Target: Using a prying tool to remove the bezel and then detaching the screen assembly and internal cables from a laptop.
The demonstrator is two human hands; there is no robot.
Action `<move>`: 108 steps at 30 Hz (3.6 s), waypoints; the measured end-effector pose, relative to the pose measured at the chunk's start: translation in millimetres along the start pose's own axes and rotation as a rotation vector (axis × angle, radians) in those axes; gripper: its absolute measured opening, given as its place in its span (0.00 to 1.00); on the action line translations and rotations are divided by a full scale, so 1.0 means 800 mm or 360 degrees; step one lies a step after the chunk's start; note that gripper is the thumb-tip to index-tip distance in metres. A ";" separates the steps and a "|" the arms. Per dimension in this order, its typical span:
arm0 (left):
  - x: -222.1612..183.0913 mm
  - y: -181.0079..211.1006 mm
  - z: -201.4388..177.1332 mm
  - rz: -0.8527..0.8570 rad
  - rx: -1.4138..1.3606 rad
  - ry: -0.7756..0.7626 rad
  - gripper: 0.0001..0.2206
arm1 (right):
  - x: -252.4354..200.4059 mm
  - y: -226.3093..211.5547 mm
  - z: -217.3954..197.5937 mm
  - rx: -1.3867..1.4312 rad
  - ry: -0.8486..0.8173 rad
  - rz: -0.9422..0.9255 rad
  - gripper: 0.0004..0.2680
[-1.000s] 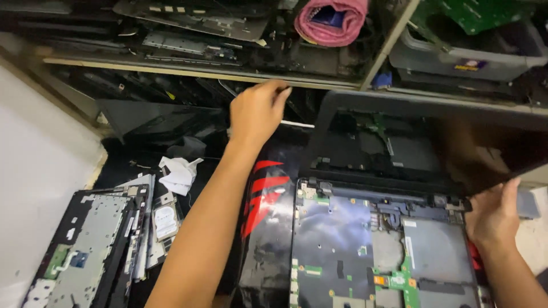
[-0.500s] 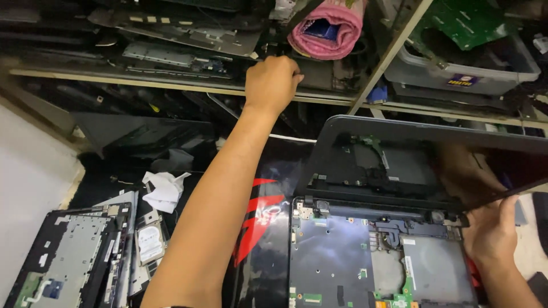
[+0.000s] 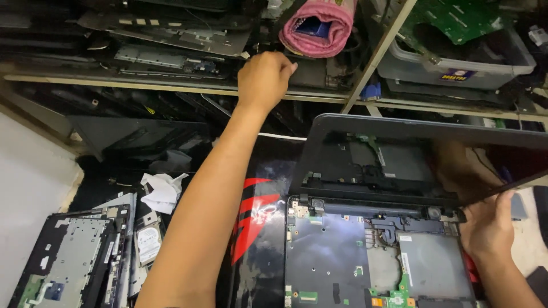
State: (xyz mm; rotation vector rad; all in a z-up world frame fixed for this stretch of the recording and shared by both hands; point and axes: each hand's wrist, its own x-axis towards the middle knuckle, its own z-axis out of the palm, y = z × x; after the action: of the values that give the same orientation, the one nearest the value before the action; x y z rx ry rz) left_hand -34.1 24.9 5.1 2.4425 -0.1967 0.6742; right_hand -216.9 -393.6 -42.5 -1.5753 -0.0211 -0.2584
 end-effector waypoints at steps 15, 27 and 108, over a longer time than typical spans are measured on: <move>-0.258 0.089 -0.118 -0.1049 -0.2217 -0.0286 0.14 | 0.000 0.022 -0.022 0.0100 -0.0048 0.0030 0.30; -0.411 0.065 -0.113 0.0181 -0.0163 -0.0276 0.07 | 0.000 0.028 -0.028 0.0150 -0.0051 0.0034 0.28; 0.015 -0.028 0.026 0.0314 0.0738 -0.0164 0.15 | 0.002 0.027 -0.022 0.0454 -0.0022 0.0083 0.32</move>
State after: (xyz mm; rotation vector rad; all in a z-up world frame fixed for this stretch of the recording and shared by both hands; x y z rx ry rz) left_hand -9.0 31.6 -14.6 2.9338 -0.3601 0.7444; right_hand -213.8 -411.8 -63.6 -1.2920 -0.0266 -0.1944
